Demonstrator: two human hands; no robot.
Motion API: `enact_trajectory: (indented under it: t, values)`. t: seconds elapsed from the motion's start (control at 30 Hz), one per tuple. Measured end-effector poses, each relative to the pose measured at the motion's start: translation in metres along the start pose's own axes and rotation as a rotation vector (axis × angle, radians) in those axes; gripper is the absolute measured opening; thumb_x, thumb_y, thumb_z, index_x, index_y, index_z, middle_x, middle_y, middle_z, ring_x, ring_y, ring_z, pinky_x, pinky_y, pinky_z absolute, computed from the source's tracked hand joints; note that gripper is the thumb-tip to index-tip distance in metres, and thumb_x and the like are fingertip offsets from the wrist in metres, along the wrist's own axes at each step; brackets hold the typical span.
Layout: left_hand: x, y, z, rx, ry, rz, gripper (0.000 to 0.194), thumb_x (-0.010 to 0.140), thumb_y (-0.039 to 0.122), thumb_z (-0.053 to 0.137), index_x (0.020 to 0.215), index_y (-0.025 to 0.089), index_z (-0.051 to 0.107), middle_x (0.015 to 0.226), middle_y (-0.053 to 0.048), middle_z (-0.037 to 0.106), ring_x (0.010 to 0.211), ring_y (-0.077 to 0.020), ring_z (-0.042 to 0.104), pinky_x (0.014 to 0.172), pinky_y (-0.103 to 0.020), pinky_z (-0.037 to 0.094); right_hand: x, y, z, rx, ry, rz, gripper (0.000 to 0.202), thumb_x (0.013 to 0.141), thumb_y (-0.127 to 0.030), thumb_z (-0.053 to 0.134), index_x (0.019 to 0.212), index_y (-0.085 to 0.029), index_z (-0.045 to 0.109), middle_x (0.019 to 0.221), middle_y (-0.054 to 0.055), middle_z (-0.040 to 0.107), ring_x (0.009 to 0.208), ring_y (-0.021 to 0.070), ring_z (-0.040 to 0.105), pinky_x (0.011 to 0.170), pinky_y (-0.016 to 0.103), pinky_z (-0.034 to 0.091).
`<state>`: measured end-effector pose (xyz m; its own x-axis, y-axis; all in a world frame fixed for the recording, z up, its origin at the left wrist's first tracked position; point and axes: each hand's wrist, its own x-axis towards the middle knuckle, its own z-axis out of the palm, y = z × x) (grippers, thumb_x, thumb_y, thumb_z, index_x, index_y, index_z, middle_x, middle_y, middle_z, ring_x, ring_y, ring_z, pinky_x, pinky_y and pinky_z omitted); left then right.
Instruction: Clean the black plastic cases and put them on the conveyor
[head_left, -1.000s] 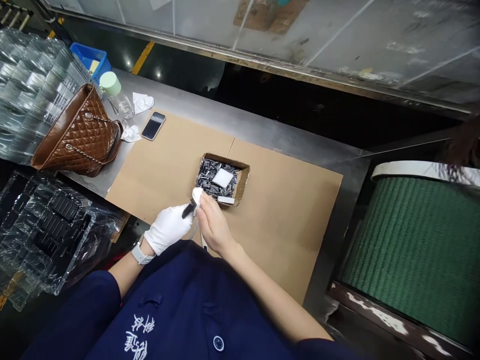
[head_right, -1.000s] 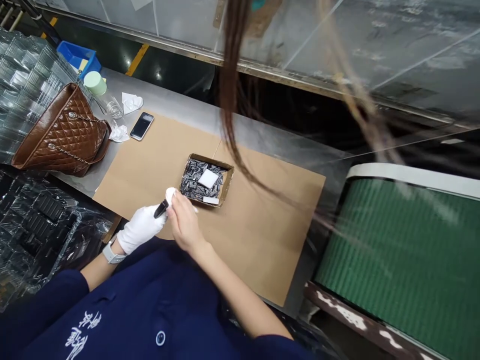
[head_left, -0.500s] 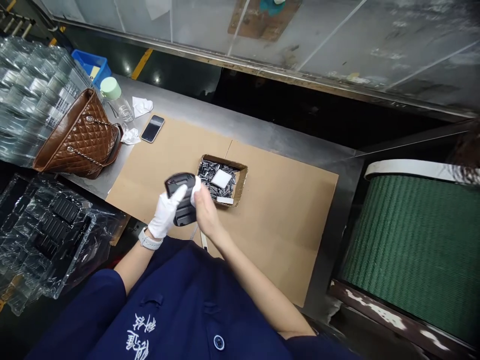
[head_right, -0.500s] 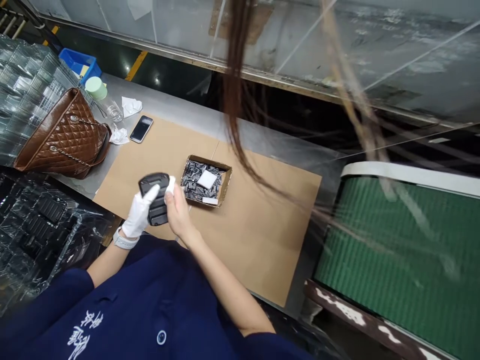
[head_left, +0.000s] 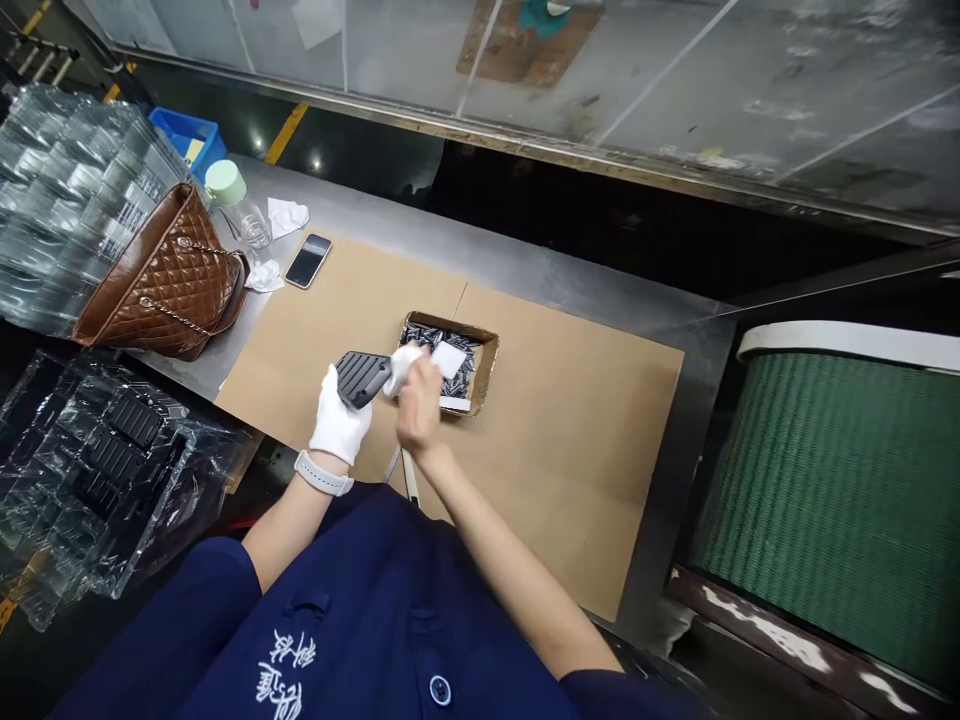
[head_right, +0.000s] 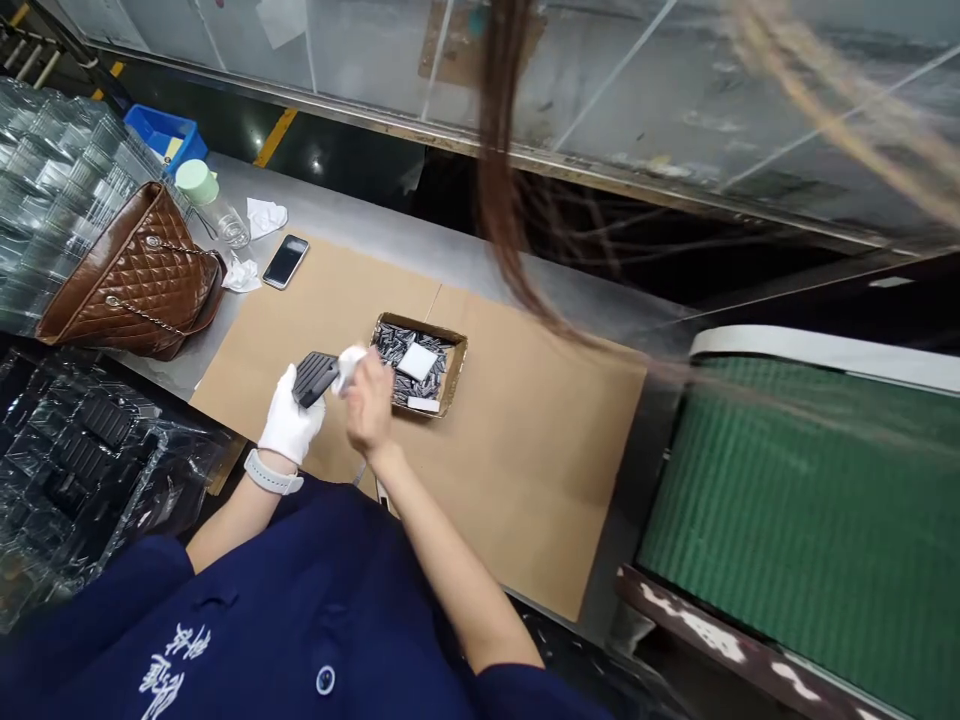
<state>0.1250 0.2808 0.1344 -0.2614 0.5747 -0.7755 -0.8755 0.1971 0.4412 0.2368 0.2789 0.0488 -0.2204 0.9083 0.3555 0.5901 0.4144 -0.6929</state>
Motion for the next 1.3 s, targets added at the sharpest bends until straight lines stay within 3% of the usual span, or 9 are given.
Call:
enact_trajectory:
  t: [0.1, 0.27, 0.4, 0.57, 0.67, 0.77, 0.9, 1.0, 1.3]
  values:
    - [-0.002, 0.008, 0.001, 0.03, 0.034, 0.049, 0.024, 0.091, 0.022, 0.041, 0.088, 0.013, 0.063, 0.095, -0.008, 0.07, 0.096, -0.0151, 0.065, 0.085, -0.024, 0.052, 0.03, 0.029, 0.003, -0.064, 0.034, 0.23, 0.052, 0.093, -0.035, 0.02, 0.136, -0.014, 0.04, 0.138, 0.015, 0.045, 0.137, 0.0271, 0.028, 0.11, 0.051, 0.022]
    - [-0.006, 0.016, -0.01, 0.337, 0.04, 0.287, 0.023, 0.082, 0.007, 0.048, 0.1, 0.013, 0.062, 0.103, -0.009, 0.069, 0.107, -0.021, 0.061, 0.093, -0.031, 0.051, 0.048, 0.08, 0.005, -0.051, -0.156, 0.354, 0.039, 0.092, -0.039, 0.032, 0.094, -0.017, 0.064, 0.097, 0.013, 0.068, 0.107, 0.028, 0.055, 0.102, 0.056, 0.027]
    - [0.001, 0.017, -0.021, 0.578, 0.038, 0.326, 0.032, 0.083, 0.006, 0.043, 0.111, 0.012, 0.057, 0.108, -0.01, 0.067, 0.109, -0.0203, 0.06, 0.094, -0.032, 0.051, 0.046, 0.118, -0.002, -0.031, -0.149, 0.43, 0.031, 0.085, -0.04, 0.048, 0.097, -0.013, 0.059, 0.111, 0.019, 0.061, 0.109, 0.0269, 0.052, 0.099, 0.045, 0.034]
    - [0.005, 0.018, -0.025, 0.767, 0.017, 0.344, 0.034, 0.087, 0.01, 0.041, 0.119, 0.012, 0.052, 0.113, -0.01, 0.065, 0.113, -0.0189, 0.058, 0.093, -0.03, 0.051, 0.041, 0.135, -0.004, -0.02, -0.179, 0.51, 0.042, 0.067, -0.04, 0.069, 0.096, -0.014, 0.054, 0.116, 0.023, 0.055, 0.114, 0.0339, 0.048, 0.1, 0.05, 0.031]
    - [-0.009, 0.022, -0.025, 0.968, -0.099, 0.344, 0.029, 0.089, 0.023, 0.045, 0.114, 0.015, 0.057, 0.107, -0.01, 0.068, 0.103, -0.0204, 0.063, 0.087, -0.032, 0.052, 0.037, 0.118, -0.016, 0.015, -0.123, 0.517, 0.054, 0.071, -0.049, 0.065, 0.107, -0.014, 0.046, 0.117, 0.024, 0.053, 0.112, 0.0325, 0.049, 0.097, 0.048, 0.037]
    - [-0.036, 0.028, -0.029, 1.146, -0.279, 0.321, 0.021, 0.079, 0.029, 0.061, 0.096, 0.017, 0.066, 0.092, -0.007, 0.071, 0.091, -0.0211, 0.066, 0.084, -0.031, 0.051, 0.026, 0.074, -0.045, 0.132, -0.16, 0.434, 0.052, 0.076, -0.057, 0.057, 0.11, -0.02, 0.045, 0.115, 0.017, 0.056, 0.106, 0.0267, 0.056, 0.088, 0.041, 0.047]
    - [-0.076, 0.034, -0.038, 1.593, -0.574, 0.29, 0.022, 0.086, 0.033, 0.05, 0.089, 0.018, 0.066, 0.081, -0.005, 0.07, 0.073, -0.017, 0.065, 0.07, -0.026, 0.047, 0.006, -0.006, -0.09, 0.51, -0.396, -0.01, 0.044, 0.079, -0.051, 0.061, 0.113, -0.026, 0.047, 0.129, 0.013, 0.053, 0.12, 0.0252, 0.051, 0.094, 0.043, 0.045]
    - [-0.097, 0.036, -0.044, 1.736, -0.692, 0.189, 0.022, 0.085, 0.033, 0.049, 0.081, 0.018, 0.065, 0.073, -0.003, 0.067, 0.063, -0.0147, 0.062, 0.058, -0.023, 0.043, -0.001, -0.048, -0.11, 0.58, -0.409, -0.26, 0.036, 0.079, -0.044, 0.065, 0.108, -0.026, 0.052, 0.125, 0.014, 0.055, 0.114, 0.0239, 0.054, 0.091, 0.042, 0.046]
    - [-0.124, 0.036, -0.055, 1.911, -0.766, -0.029, 0.021, 0.08, 0.036, 0.056, 0.082, 0.017, 0.064, 0.076, -0.002, 0.066, 0.067, -0.0151, 0.058, 0.054, -0.023, 0.038, 0.0, -0.077, -0.129, 0.572, -0.503, -0.428, 0.025, 0.08, -0.038, 0.065, 0.096, -0.019, 0.06, 0.112, 0.015, 0.061, 0.101, 0.0208, 0.058, 0.083, 0.037, 0.049]
